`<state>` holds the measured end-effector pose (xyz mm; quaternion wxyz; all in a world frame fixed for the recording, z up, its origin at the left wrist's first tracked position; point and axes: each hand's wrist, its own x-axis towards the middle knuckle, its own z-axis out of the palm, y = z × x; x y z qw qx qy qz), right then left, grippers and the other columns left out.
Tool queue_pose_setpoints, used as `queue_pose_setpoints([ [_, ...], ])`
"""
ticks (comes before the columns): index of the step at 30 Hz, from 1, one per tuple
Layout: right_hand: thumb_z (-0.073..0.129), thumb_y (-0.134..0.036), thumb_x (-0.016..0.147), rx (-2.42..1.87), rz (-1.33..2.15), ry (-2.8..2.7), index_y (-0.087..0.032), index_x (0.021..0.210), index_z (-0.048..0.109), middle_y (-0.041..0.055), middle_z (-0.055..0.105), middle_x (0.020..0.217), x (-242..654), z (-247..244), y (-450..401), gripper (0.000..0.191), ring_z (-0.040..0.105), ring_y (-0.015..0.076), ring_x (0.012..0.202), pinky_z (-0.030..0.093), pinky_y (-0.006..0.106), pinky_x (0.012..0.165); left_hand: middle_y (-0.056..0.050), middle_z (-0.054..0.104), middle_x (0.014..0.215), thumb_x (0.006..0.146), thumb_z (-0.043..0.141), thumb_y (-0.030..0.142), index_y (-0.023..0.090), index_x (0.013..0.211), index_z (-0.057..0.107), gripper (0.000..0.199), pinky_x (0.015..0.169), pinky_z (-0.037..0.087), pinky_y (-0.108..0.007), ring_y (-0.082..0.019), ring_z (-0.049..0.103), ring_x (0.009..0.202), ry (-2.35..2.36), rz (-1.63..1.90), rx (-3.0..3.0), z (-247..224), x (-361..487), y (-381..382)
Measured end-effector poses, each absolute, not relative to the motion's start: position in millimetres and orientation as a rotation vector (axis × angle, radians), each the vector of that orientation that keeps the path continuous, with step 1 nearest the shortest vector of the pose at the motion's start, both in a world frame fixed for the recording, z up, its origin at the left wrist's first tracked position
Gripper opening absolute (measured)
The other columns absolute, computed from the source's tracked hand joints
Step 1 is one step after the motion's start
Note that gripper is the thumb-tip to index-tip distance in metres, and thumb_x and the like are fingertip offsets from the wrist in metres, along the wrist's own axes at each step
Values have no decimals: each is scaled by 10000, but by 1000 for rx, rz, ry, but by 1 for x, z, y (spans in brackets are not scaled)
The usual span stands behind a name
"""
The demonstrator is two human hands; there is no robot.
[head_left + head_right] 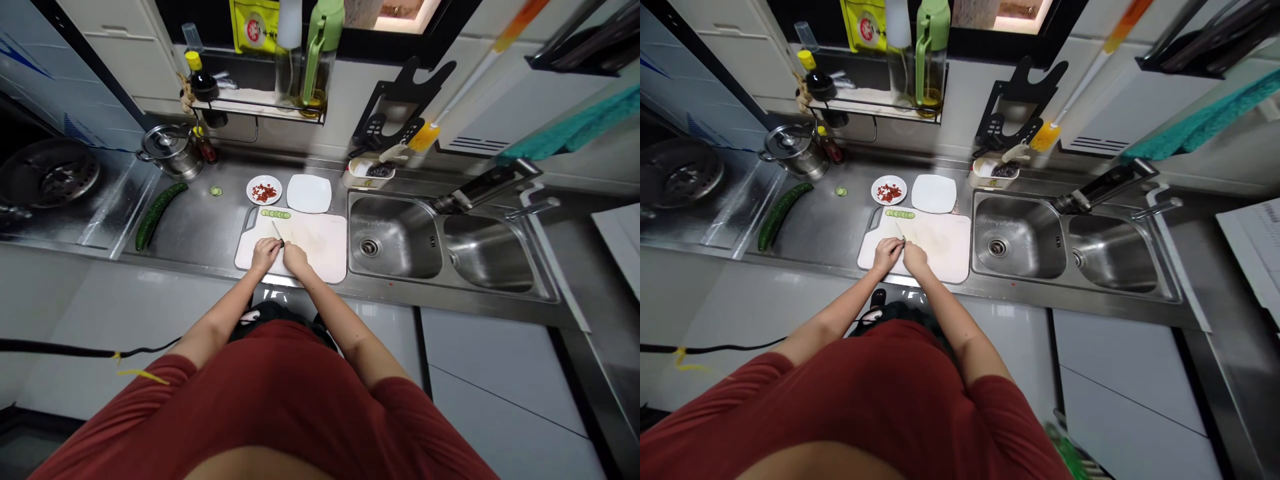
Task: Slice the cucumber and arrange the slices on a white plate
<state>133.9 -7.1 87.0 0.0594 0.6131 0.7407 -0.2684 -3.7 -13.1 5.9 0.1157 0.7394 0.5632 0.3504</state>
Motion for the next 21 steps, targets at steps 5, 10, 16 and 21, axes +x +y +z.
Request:
queue_pose_setpoints([
  [5, 339, -120, 933, 1868, -835, 2257, -116, 1132, 522, 134, 654, 1071, 130, 91, -1, 269, 632, 215, 997, 469, 283, 797, -57, 685, 994, 913, 481, 286, 227, 981, 683, 221, 880, 430, -364, -200, 586, 950, 1665, 1004, 2151, 7, -3, -13],
  [10, 359, -100, 924, 1861, -840, 2227, -117, 1157, 514, 141, 650, 1093, 131, 91, -1, 280, 626, 201, 1019, 461, 272, 816, -62, 684, 999, 912, 482, 289, 224, 983, 683, 223, 883, 429, -364, -200, 585, 957, 1665, 1000, 2145, 8, -3, -13],
  [16, 397, -84, 902, 1850, -811, 2193, -108, 1167, 511, 156, 655, 1069, 141, 87, -17, 289, 633, 208, 1005, 464, 278, 811, -67, 684, 1002, 916, 478, 297, 214, 989, 680, 231, 885, 428, -359, -198, 590, 963, 1659, 1005, 2151, 7, -4, -12],
  [21, 435, -62, 865, 1824, -791, 2201, -104, 1128, 525, 171, 659, 1030, 155, 83, -33, 281, 642, 223, 968, 473, 284, 784, -69, 682, 1003, 915, 479, 290, 213, 988, 679, 226, 888, 432, -363, -198, 595, 958, 1648, 1011, 2157, 6, -4, -12],
])
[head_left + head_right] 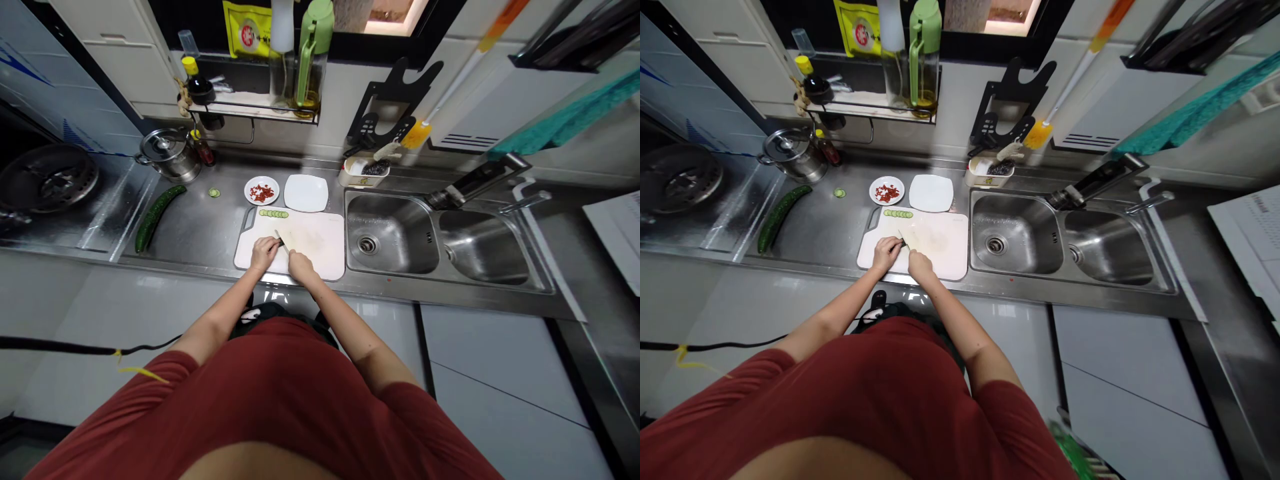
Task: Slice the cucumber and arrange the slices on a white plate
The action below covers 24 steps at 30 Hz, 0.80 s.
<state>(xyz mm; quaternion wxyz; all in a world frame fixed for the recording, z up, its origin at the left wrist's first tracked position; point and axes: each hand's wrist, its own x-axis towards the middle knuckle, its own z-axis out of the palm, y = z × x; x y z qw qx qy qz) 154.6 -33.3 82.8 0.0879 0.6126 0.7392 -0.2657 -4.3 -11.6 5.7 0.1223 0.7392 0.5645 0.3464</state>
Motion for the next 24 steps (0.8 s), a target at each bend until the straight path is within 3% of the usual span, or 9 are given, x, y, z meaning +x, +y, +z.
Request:
queue_pose_setpoints([
  [24, 416, -83, 870, 1779, -829, 2161, -114, 1102, 511, 170, 649, 1021, 180, 82, -61, 253, 642, 247, 938, 479, 316, 747, -61, 684, 1008, 918, 478, 303, 225, 993, 674, 224, 892, 432, -366, -195, 599, 978, 1639, 1039, 2151, 6, -4, -13],
])
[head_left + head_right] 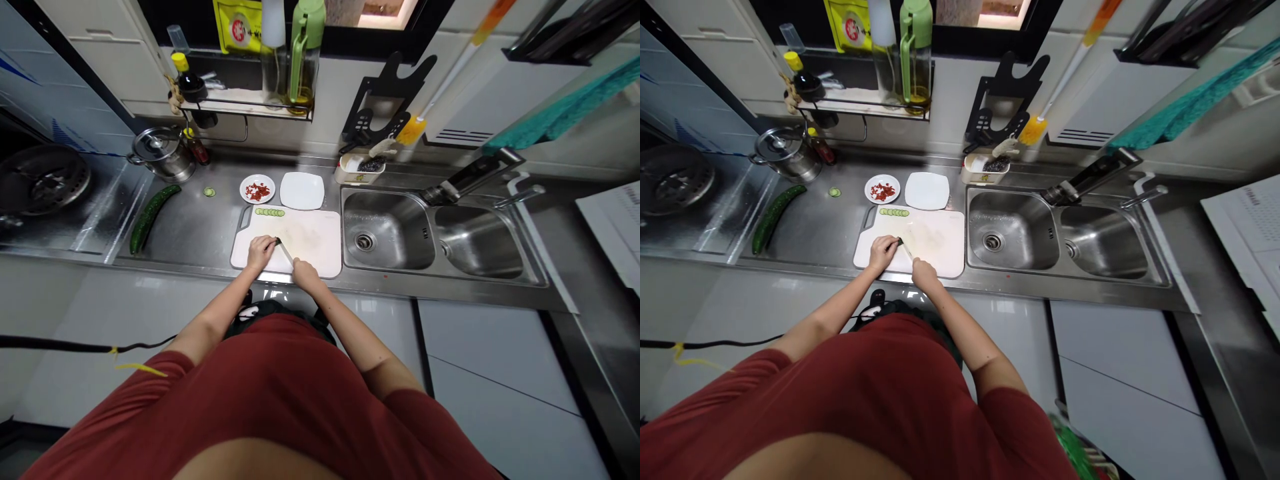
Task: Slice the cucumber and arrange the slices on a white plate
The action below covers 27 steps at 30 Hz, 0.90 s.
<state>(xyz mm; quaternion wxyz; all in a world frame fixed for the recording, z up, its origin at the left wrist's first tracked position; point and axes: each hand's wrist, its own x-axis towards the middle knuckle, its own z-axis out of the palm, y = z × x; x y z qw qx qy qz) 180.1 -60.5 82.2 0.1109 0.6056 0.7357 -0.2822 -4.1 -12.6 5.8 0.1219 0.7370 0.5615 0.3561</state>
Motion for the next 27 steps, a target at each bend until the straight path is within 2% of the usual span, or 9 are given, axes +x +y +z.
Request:
queue_pose_setpoints([
  [14, 401, -161, 916, 1781, -818, 2160, -134, 1116, 540, 145, 651, 1032, 201, 92, -68, 245, 624, 225, 942, 446, 290, 763, -73, 670, 1025, 914, 479, 313, 218, 1049, 649, 237, 889, 414, -361, -209, 585, 977, 1697, 992, 2091, 14, -3, -14],
  [19, 354, -177, 941, 1846, -658, 2168, -163, 1168, 531, 126, 629, 1002, 213, 97, -69, 289, 617, 228, 910, 429, 300, 753, -74, 668, 1019, 910, 488, 320, 215, 1077, 635, 246, 881, 412, -359, -215, 576, 965, 1709, 1007, 2092, 13, -3, -13],
  [27, 306, -251, 970, 2048, -312, 2174, -287, 1351, 460, 129, 485, 1163, 223, 108, -69, 413, 550, 224, 941, 338, 331, 813, -83, 664, 1013, 908, 488, 346, 212, 1042, 648, 248, 891, 421, -369, -221, 579, 980, 1768, 1079, 1998, 16, -3, -12],
])
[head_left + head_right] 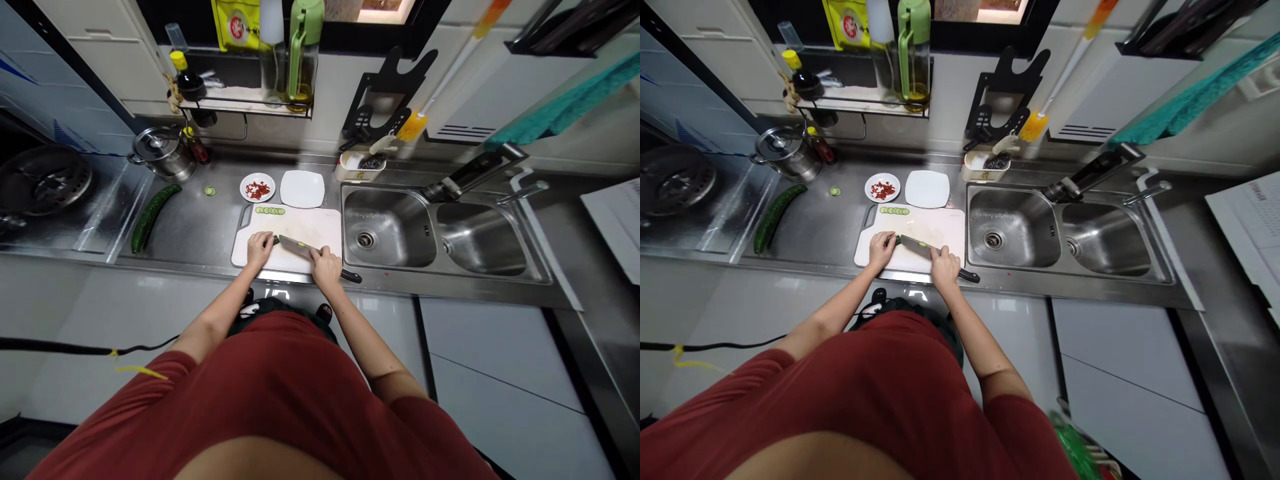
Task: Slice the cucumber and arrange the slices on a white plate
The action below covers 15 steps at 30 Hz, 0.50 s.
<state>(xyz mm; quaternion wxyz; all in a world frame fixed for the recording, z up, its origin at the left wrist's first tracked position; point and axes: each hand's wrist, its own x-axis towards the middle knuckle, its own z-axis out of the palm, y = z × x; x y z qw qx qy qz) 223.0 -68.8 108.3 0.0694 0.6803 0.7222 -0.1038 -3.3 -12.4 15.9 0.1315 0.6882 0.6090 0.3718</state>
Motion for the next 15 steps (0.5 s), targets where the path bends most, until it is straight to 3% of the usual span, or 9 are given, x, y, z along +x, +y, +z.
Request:
queue_pose_setpoints([
  [8, 335, -233, 957, 2086, -210, 2263, -273, 1364, 451, 125, 445, 1234, 232, 109, -66, 425, 461, 219, 929, 276, 322, 805, -69, 654, 1043, 902, 492, 373, 204, 1053, 642, 272, 901, 437, -351, -205, 582, 979, 1759, 1196, 1853, 46, 6, 6],
  [15, 349, -238, 953, 2041, -168, 2338, -269, 1364, 456, 128, 436, 1274, 230, 101, -67, 425, 443, 226, 939, 268, 330, 813, -59, 666, 1051, 822, 606, 459, 245, 1056, 686, 327, 935, 391, -397, -245, 564, 1028, 1403, 734, 2193, 82, 37, 12],
])
